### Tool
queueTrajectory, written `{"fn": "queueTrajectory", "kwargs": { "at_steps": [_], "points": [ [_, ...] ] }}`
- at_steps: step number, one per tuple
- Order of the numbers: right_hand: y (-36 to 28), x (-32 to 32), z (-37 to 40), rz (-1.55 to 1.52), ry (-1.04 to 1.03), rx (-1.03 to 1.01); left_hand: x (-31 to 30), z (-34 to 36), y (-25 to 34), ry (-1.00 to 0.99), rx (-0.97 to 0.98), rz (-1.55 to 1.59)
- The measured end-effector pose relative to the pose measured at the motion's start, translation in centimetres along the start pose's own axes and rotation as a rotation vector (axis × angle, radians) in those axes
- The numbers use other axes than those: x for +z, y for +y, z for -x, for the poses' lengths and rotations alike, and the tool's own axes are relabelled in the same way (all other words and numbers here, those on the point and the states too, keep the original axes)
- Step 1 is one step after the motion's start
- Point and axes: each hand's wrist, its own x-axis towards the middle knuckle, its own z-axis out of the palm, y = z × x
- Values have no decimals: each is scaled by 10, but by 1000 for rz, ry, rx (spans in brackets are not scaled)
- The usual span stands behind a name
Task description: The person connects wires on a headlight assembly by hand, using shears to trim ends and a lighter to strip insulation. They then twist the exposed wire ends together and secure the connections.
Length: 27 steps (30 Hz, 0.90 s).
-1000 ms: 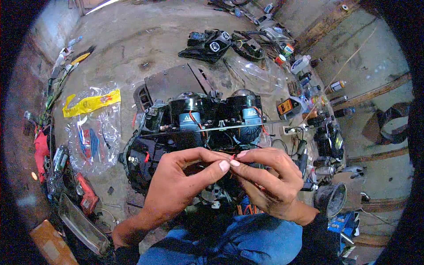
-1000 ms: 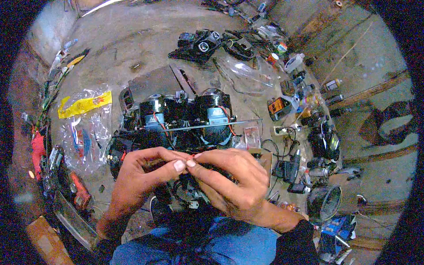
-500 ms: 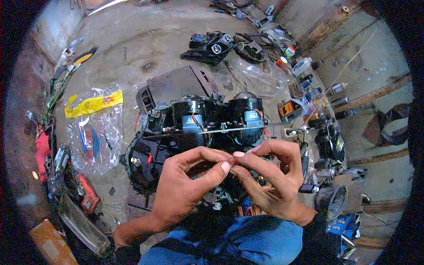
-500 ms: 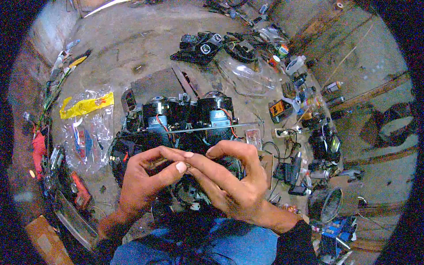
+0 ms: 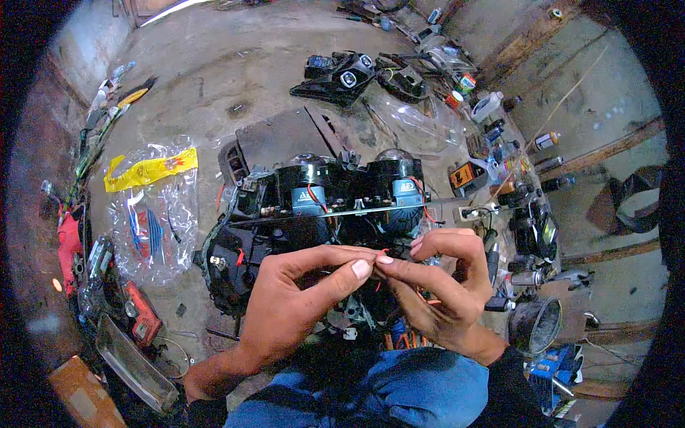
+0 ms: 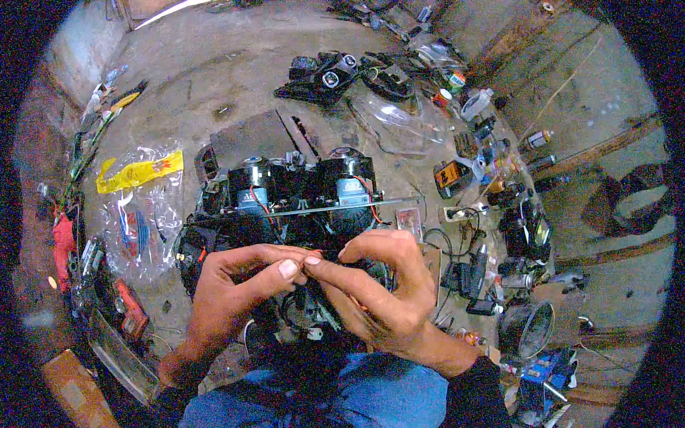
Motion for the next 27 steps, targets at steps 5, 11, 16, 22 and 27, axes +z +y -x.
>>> {"fn": "queueTrajectory", "kwargs": {
  "at_steps": [5,11,16,22,27],
  "points": [
    [0,2,-2,0,51,-9,0,0,0,60,38,-68],
    [2,8,1,-16,74,22,0,-1,0,39,59,-96],
    [2,9,4,19,69,21,-3,-7,3,-11,-100,-46],
    [3,9,1,59,43,-61,-7,-9,6,-79,-116,-20],
    [-2,9,-1,80,67,-57,-14,-12,2,-118,-160,66]
  ]
}}
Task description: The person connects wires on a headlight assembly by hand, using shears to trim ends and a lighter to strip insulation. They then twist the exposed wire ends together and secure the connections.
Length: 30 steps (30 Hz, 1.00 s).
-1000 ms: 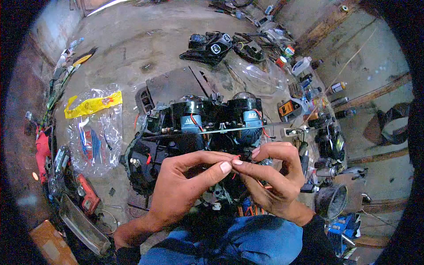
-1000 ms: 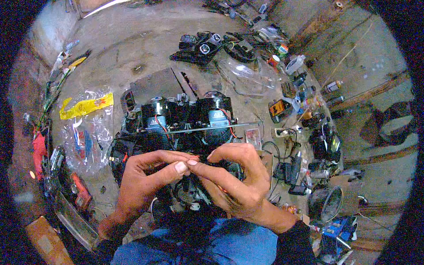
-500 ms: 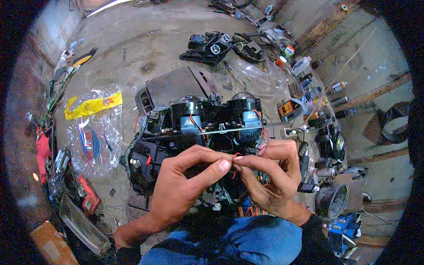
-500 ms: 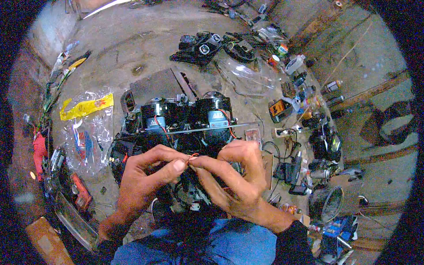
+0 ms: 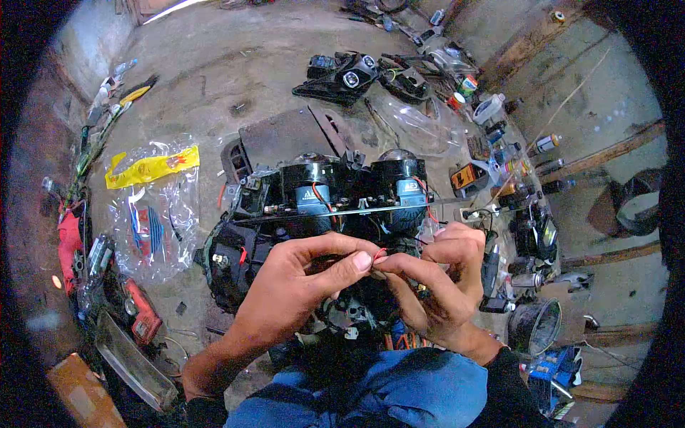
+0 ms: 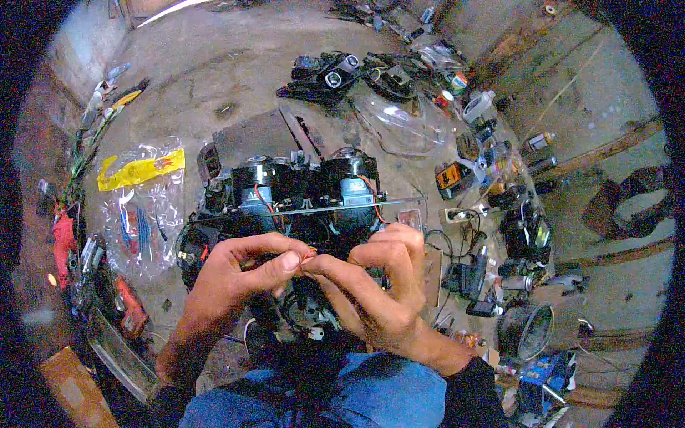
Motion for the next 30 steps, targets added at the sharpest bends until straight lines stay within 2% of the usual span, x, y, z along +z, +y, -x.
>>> {"fn": "queueTrajectory", "kwargs": {
  "at_steps": [3,6,10,12,15,17,21,24,25,29,30],
  "points": [
    [-2,1,1,3,-17,34,2,1,-3,15,15,41],
    [-2,9,4,-6,17,88,12,4,-6,115,0,39],
    [-13,9,7,-82,-22,299,36,4,-23,280,245,36],
    [-16,8,9,-168,-44,429,42,2,-34,349,354,-120],
    [-18,-2,2,-87,-117,377,45,-2,-37,433,553,-410],
    [-16,-10,-4,-169,-230,486,44,-7,-41,478,702,-605],
    [-8,-18,-7,-467,-406,698,48,-13,-54,538,838,-750],
    [-2,-27,-19,-748,-592,1000,47,-18,-69,565,929,-810],
    [2,-28,-24,-845,-659,1103,48,-16,-69,563,917,-809],
    [27,-30,-34,-950,-933,1154,52,-16,-70,574,892,-814],
    [27,-29,-34,-1001,-915,1195,52,-16,-71,578,889,-815]
  ]
}}
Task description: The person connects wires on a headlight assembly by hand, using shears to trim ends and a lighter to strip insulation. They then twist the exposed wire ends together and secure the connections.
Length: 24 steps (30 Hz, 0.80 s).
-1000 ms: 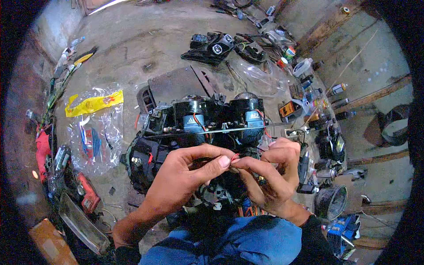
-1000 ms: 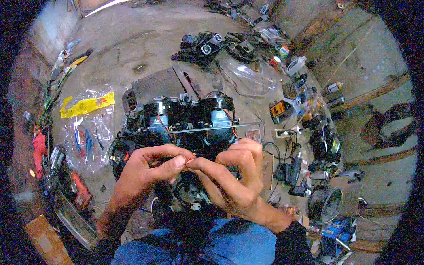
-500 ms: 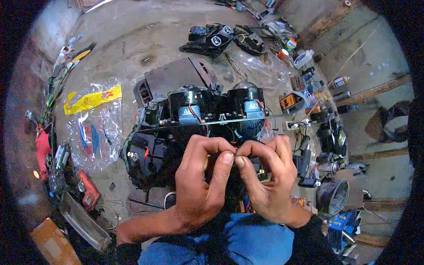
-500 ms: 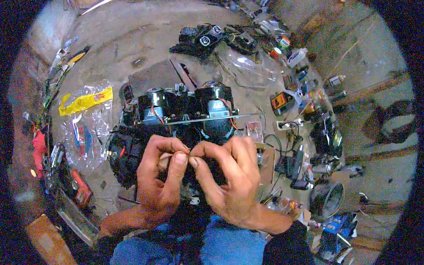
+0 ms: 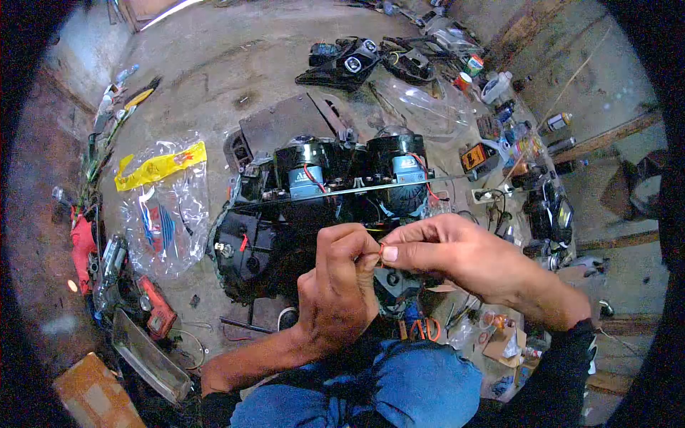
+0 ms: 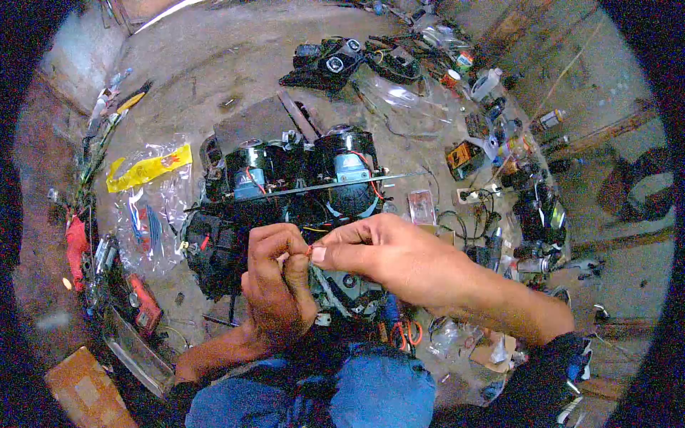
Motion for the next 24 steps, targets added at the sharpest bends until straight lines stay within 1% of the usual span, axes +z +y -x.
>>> {"fn": "queueTrajectory", "kwargs": {
  "at_steps": [3,6,9,10,13,17,18,21,24],
  "points": [
    [0,2,3,-155,-15,64,-5,-8,8,-29,-107,-30],
    [1,9,7,-72,117,-25,-9,-13,-2,-55,-91,11],
    [11,11,7,175,235,-314,-22,-17,3,-206,-459,298],
    [14,13,6,228,283,-463,-25,-17,3,-220,-472,320],
    [13,3,8,604,424,-701,-30,-18,3,-269,-499,378],
    [13,4,7,881,541,-928,-32,-21,4,-332,-495,396],
    [14,2,6,1013,563,-1019,-33,-22,5,-341,-496,399],
    [18,-9,4,1189,510,-1124,-34,-24,6,-368,-500,416],
    [13,-16,-4,1219,474,-1189,-37,-29,8,-405,-502,389]
  ]
}}
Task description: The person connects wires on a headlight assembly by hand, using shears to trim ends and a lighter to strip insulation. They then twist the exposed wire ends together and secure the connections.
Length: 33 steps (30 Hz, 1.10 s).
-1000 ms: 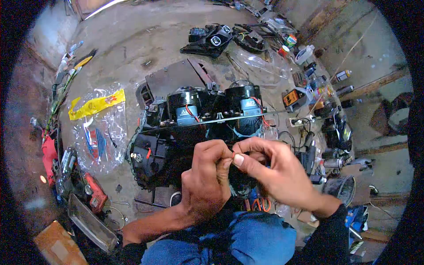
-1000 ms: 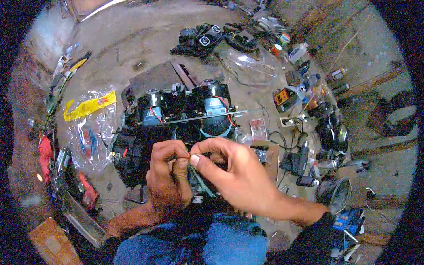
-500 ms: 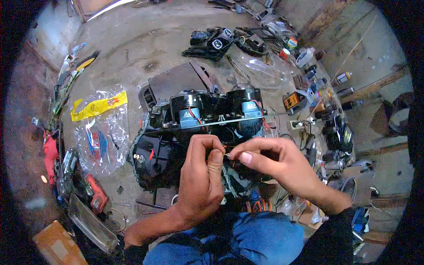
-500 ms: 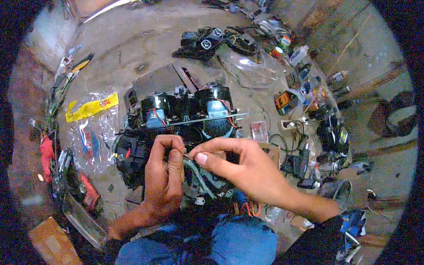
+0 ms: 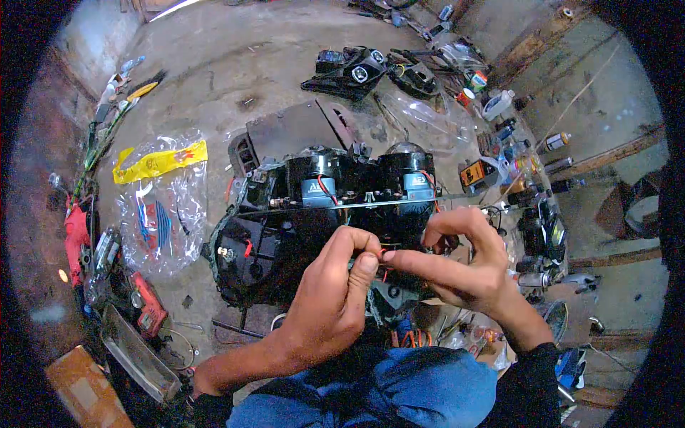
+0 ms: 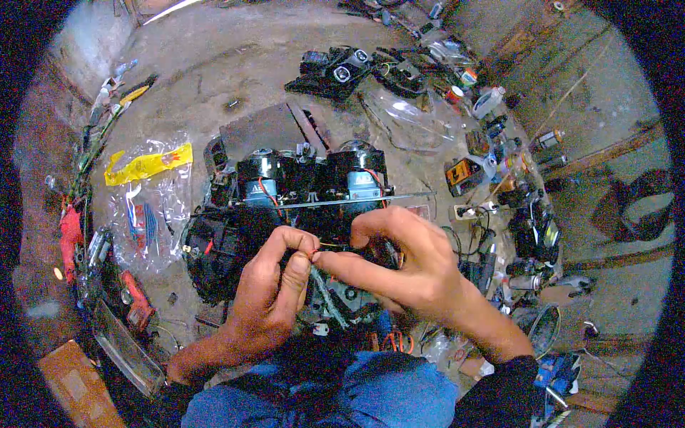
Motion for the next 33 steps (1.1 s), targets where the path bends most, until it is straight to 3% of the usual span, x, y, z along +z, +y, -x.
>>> {"fn": "queueTrajectory", "kwargs": {
  "at_steps": [9,13,16,19,20,23,28,31,33],
  "points": [
    [8,6,-4,-47,72,-147,-3,-1,2,-31,-15,-5],
    [4,8,-5,-2,76,-172,-2,-2,1,10,74,-86],
    [-16,12,-4,17,121,-5,2,1,-1,83,154,-145],
    [-38,19,-5,-118,161,322,8,5,-4,188,241,-194],
    [-47,25,-3,-247,184,509,12,5,-11,232,291,-203],
    [-55,29,-4,-550,120,826,24,4,-23,341,389,-259],
    [-53,17,-11,-1137,-22,1186,31,5,-34,423,418,-297],
    [-42,19,-2,-976,-30,1051,25,6,-24,359,357,-252],
    [-42,21,3,-740,70,844,20,5,-23,339,296,-156]
  ]
}}
